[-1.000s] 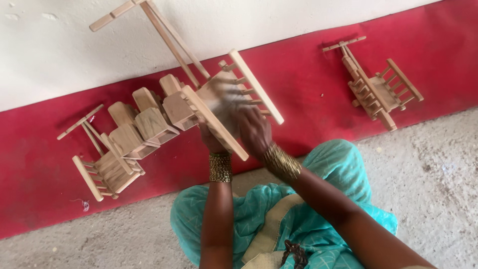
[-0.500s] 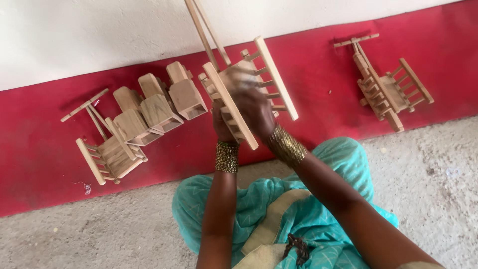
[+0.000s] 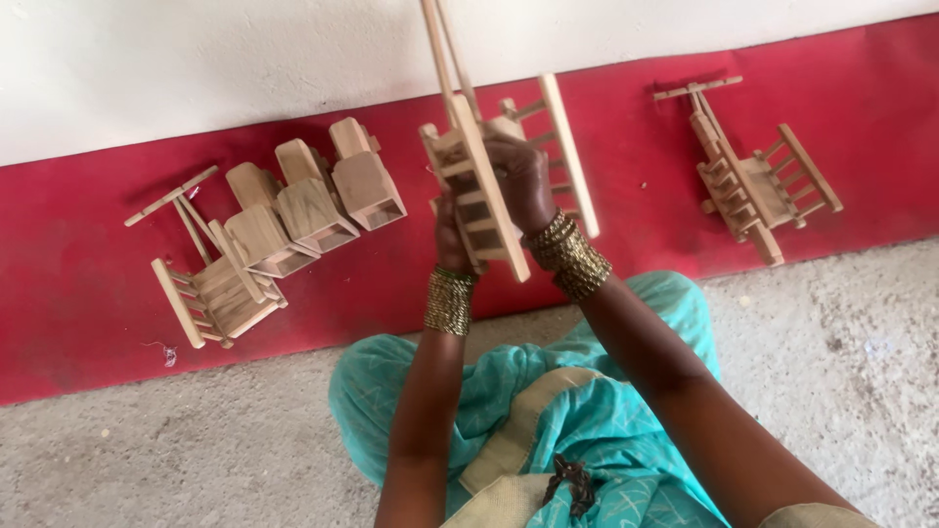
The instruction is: The person sits on the floor and assembles small wooden toy vehicles, fitting boxy wooden body pieces onto wheeled cart bases and inserting wooden axles and side rails by hand. They work on one toy at a time and set each finished toy aside along the red mat.
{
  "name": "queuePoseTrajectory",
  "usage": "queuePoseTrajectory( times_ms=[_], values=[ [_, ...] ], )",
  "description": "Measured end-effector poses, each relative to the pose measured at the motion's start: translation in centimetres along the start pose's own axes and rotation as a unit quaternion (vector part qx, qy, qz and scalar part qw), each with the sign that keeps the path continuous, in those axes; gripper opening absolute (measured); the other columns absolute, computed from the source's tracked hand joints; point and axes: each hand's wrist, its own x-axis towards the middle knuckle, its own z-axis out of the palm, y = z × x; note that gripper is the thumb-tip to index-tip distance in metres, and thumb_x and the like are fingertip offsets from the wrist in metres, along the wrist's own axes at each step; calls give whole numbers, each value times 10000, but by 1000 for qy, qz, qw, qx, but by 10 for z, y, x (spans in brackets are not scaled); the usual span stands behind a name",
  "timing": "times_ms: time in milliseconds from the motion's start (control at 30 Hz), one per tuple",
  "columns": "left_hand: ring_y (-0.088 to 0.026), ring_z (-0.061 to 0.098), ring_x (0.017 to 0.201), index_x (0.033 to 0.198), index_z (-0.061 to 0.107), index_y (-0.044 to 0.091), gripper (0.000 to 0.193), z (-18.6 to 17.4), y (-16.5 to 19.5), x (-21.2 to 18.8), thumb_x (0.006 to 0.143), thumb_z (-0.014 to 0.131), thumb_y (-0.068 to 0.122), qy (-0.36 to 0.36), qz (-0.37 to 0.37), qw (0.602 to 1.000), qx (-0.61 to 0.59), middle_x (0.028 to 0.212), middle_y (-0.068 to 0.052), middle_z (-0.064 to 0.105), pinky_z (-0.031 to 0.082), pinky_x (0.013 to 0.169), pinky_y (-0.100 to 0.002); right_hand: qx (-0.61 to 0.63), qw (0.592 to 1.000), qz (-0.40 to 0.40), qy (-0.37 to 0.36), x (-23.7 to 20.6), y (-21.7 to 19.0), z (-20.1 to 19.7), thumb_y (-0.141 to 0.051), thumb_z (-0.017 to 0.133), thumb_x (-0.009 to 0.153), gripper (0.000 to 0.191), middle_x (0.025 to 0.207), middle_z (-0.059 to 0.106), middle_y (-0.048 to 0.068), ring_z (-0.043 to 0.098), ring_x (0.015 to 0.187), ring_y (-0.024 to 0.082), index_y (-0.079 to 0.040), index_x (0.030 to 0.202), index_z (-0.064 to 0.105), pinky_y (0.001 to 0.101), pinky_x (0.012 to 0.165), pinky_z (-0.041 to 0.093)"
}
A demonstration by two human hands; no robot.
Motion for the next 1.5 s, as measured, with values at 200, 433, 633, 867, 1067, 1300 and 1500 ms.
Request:
queuePoseTrajectory(
  times_ms=[200, 433, 633, 867, 1067, 1300, 1500],
  values=[
    [-243, 732, 653, 1324, 533, -50, 630, -5, 15, 11, 1157, 493, 556, -32, 62, 998, -9, 930, -182, 721, 628, 478, -301, -60, 993, -90, -44, -50, -20, -26, -15, 671, 965, 89, 927, 761, 137, 756, 791, 213, -45, 961, 754, 255, 600, 624],
    [-234, 758, 774, 1253, 512, 71, 404, 25, -9, 19, 1033, 449, 403, 72, 47, 988, -128, 993, -136, 711, 648, 567, -336, -158, 985, 10, 72, -6, -15, -39, 21, 716, 880, 73, 874, 778, 117, 740, 661, 176, -41, 851, 742, 263, 519, 581],
    [-221, 745, 744, 1252, 529, 29, 497, 29, 9, 12, 1094, 437, 491, -35, 161, 986, 1, 947, -133, 707, 640, 560, -311, -132, 987, -55, 72, -56, -35, -44, -3, 715, 947, 109, 922, 775, 99, 757, 781, 192, -64, 862, 744, 277, 591, 622],
    [-221, 742, 879, 1294, 526, -6, 574, 27, -15, 7, 1025, 513, 501, -10, 97, 995, -32, 1082, -138, 683, 656, 684, -322, -166, 973, -97, 130, -24, -19, -34, -76, 747, 892, 44, 921, 757, 121, 745, 766, 198, -46, 863, 736, 305, 597, 627],
    [-215, 718, 1017, 1374, 471, 49, 538, 25, 3, 11, 1010, 590, 426, 116, 194, 957, 184, 1204, -118, 641, 688, 788, -330, -117, 992, 25, -43, -60, -46, -77, 51, 707, 937, 152, 990, 779, 130, 755, 836, 212, -60, 969, 806, 291, 652, 639],
    [-201, 696, 979, 1320, 575, 64, 512, 84, -9, -5, 999, 529, 461, 276, 299, 804, 433, 1259, -118, 587, 687, 683, -318, -47, 988, 30, 144, -27, -88, -104, 33, 710, 938, 122, 1005, 735, 119, 748, 909, 183, -17, 1048, 729, 282, 777, 655],
    [-287, 619, 1155, 1399, 614, 98, 452, 112, -21, -24, 1092, 516, 416, 285, 371, 560, 683, 1315, -78, 579, 591, 949, -418, -143, 969, 29, 201, 17, -80, -51, -8, 730, 941, 50, 856, 765, 101, 719, 653, 136, -34, 917, 765, 224, 490, 565]
  ],
)
